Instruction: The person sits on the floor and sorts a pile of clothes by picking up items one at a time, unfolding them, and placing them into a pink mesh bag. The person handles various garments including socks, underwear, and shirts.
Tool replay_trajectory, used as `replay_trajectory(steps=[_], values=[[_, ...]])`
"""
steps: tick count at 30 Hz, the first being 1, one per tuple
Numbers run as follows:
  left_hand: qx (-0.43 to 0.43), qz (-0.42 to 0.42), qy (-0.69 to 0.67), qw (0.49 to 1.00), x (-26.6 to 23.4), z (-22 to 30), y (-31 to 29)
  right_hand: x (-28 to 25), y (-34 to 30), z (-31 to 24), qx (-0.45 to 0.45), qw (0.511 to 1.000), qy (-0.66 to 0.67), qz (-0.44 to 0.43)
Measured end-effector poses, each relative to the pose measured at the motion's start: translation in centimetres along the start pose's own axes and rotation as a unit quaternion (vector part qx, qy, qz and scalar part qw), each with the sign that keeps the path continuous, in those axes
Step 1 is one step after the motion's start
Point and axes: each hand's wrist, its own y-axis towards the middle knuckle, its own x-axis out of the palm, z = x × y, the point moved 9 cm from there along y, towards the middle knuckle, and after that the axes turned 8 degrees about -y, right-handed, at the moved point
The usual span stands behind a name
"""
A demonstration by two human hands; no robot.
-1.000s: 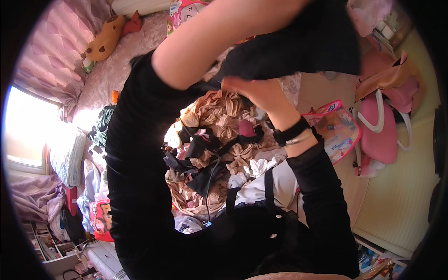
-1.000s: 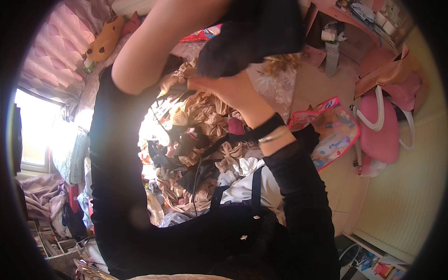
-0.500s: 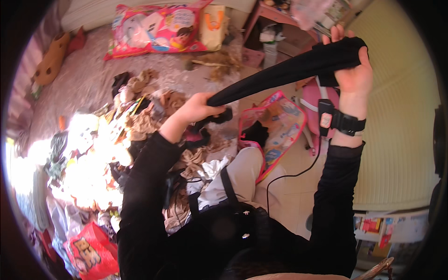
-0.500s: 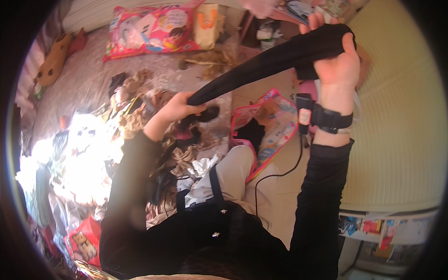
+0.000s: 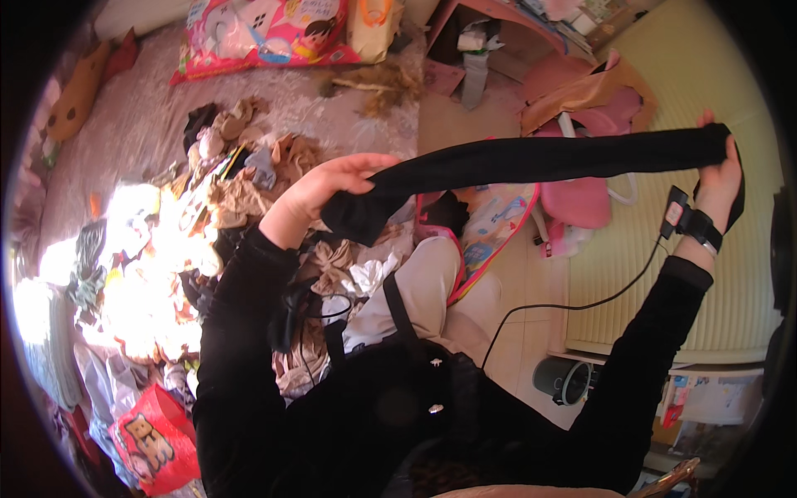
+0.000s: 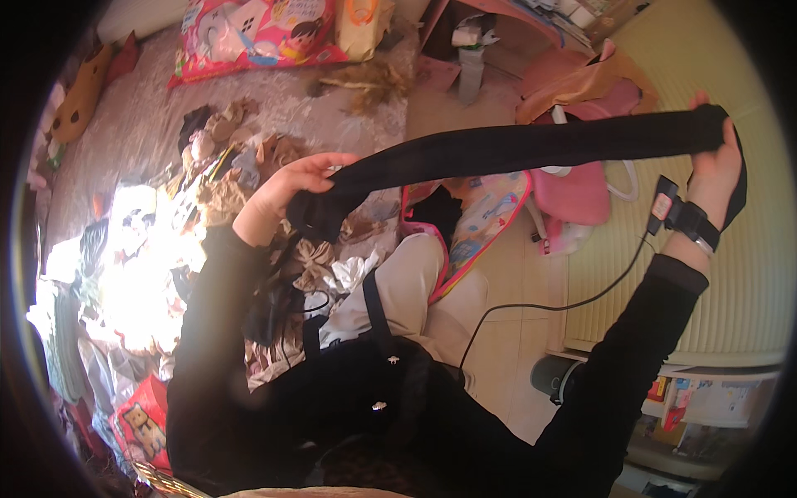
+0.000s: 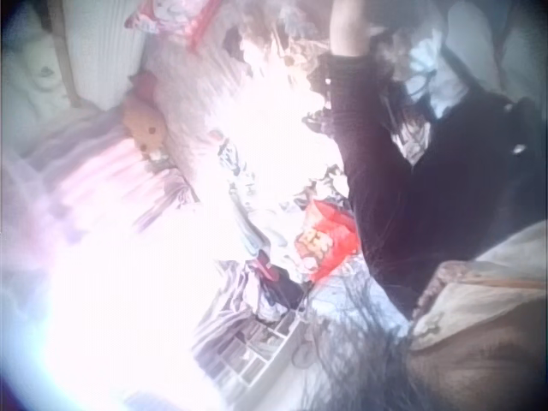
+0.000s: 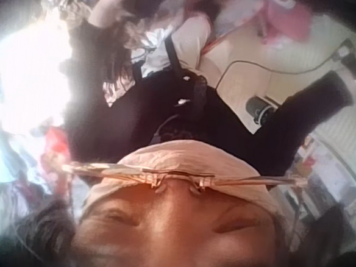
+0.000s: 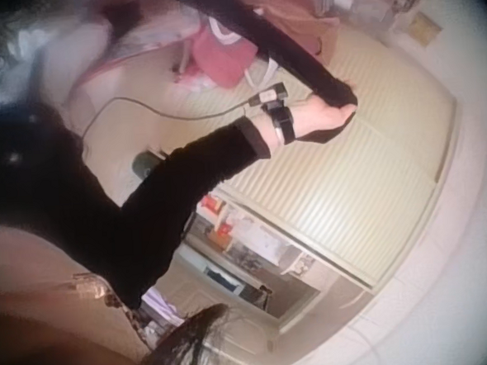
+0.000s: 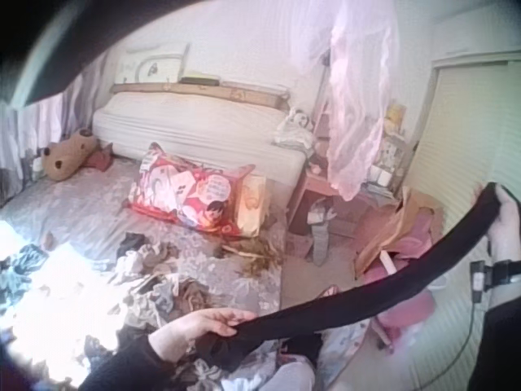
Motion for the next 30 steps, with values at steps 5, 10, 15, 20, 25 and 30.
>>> replay_trajectory(steps=[5, 10, 15, 20, 25, 30], values=[[-0.002, -0.033, -0.098, 0.995, 2.3, -2.1, 0.6, 1.7, -2.2, 1.6, 0.045, 0.998, -0.030, 0.017], [0.025, -0.019, -0.118, 0.993, 3.4, -3.3, 2.2, 6.6, -6.3, 6.2, 0.107, 0.985, -0.117, -0.071], [0.023, 0.007, -0.094, 0.995, 4.2, -5.1, 2.7, 15.0, -13.7, 12.0, 0.134, 0.923, -0.115, -0.342], [0.033, -0.032, 0.064, 0.997, 4.9, -8.2, 2.8, 18.5, -19.1, 13.8, 0.062, 0.879, -0.145, -0.450], [-0.131, -0.136, 0.406, 0.894, 6.1, -14.2, 2.4, 17.9, -19.2, 14.0, 0.094, 0.898, -0.110, -0.416], [-0.091, 0.064, 0.610, 0.784, 5.5, -6.9, 4.8, 17.0, -17.4, 10.8, 0.137, 0.920, 0.088, -0.356]])
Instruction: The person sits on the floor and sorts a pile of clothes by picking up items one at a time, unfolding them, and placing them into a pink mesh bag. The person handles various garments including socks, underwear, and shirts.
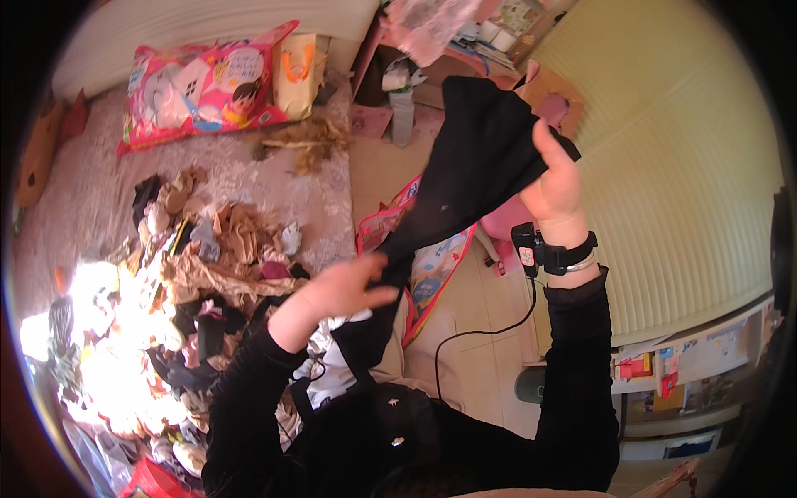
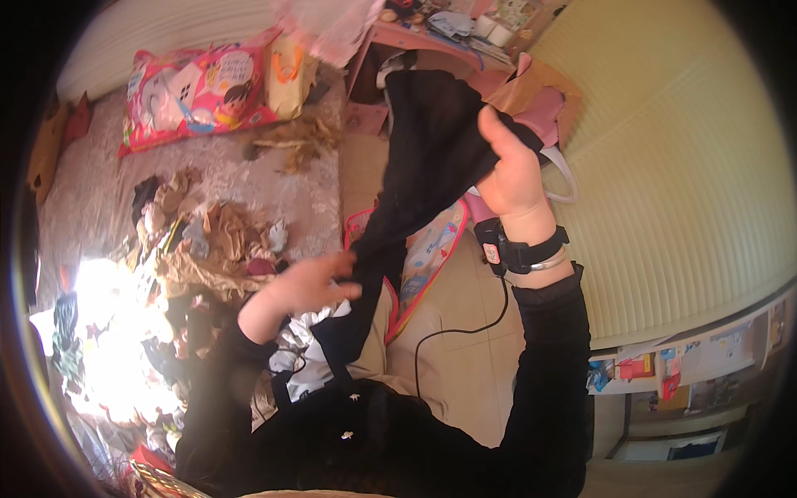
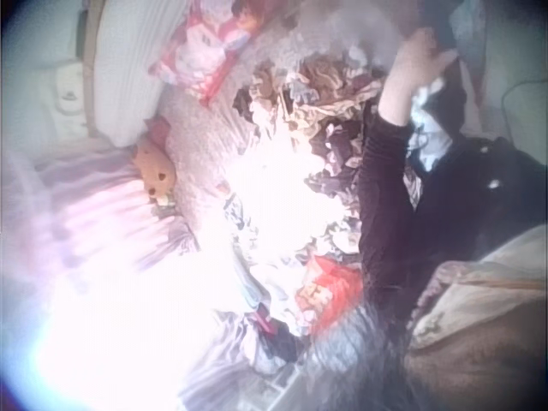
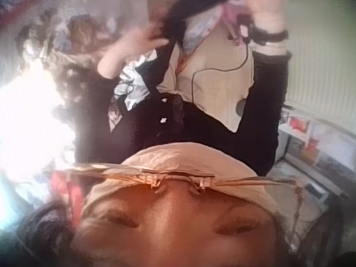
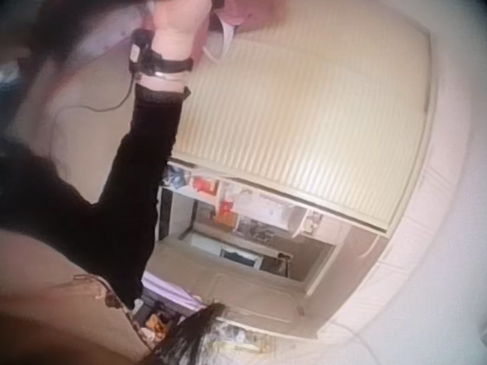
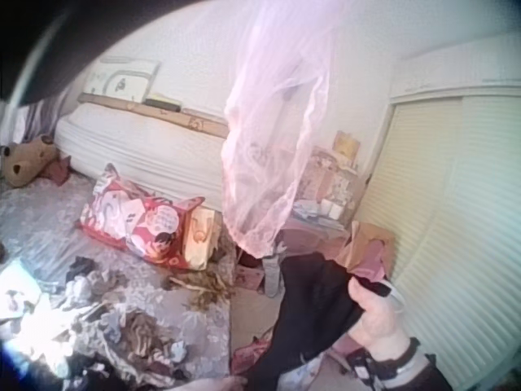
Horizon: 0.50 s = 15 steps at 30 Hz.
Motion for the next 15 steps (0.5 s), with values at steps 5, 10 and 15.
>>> replay_trajectory(steps=[5, 10, 15], values=[[0.281, 0.104, -0.215, 0.929, -10.7, 13.3, 4.9, 3.4, -2.1, -3.8, -0.110, 0.906, -0.401, -0.075], [0.306, 0.146, -0.339, 0.878, -16.2, 24.3, 7.8, 1.0, -1.3, -8.9, -0.156, 0.961, -0.228, 0.003], [0.398, 0.176, -0.195, 0.879, -21.9, 33.6, 4.8, -4.7, 1.7, -21.1, -0.238, 0.947, -0.180, 0.114]])
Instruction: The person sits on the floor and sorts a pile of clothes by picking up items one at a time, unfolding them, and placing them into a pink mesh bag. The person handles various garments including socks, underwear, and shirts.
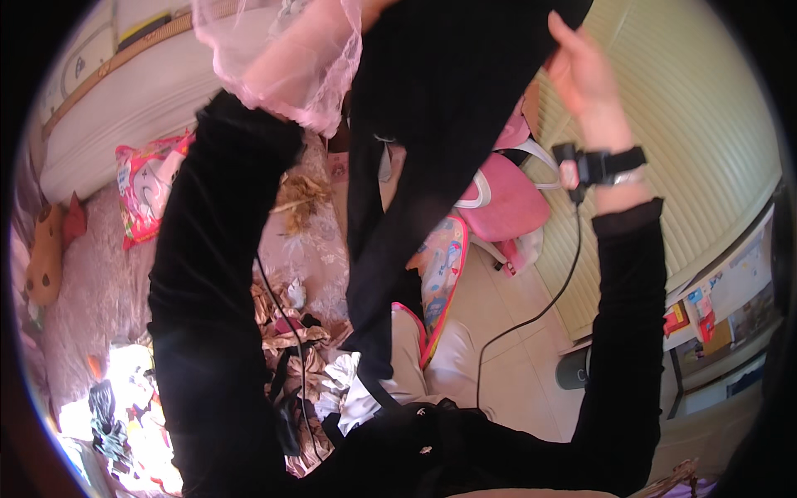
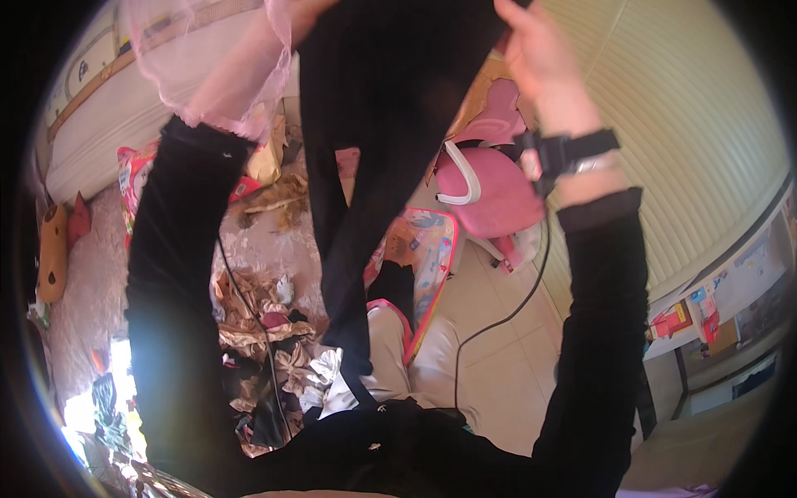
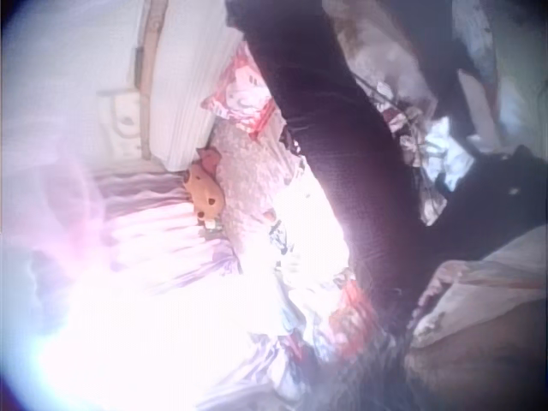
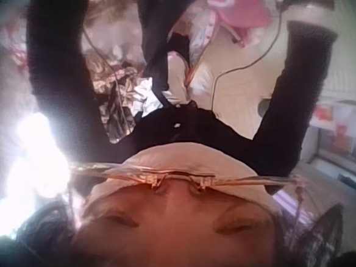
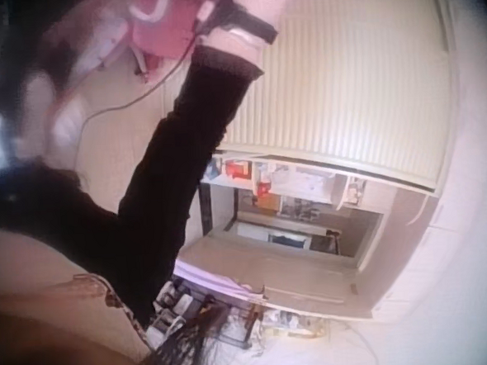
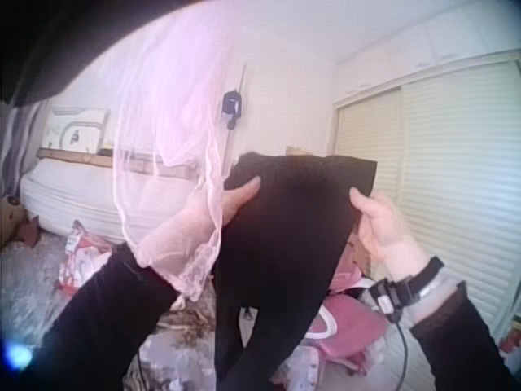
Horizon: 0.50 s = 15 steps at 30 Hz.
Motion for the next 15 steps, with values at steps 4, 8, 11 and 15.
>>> replay_trajectory(steps=[4, 8, 11, 15], values=[[0.028, -0.041, 0.054, 0.997, -0.4, 3.4, 2.1, -3.5, 3.2, -5.2, -0.073, 0.964, -0.243, 0.083], [0.022, -0.072, 0.087, 0.993, 0.2, 4.4, 3.2, -3.3, 4.3, -8.1, -0.083, 0.888, -0.434, 0.128], [0.011, -0.097, 0.096, 0.991, 1.2, 4.2, 4.0, -1.9, 4.6, -7.4, -0.023, 0.908, -0.414, 0.063], [-0.012, -0.134, 0.060, 0.989, 2.9, 2.8, 5.1, -0.2, 4.5, -6.9, -0.055, 0.957, -0.274, 0.082]])
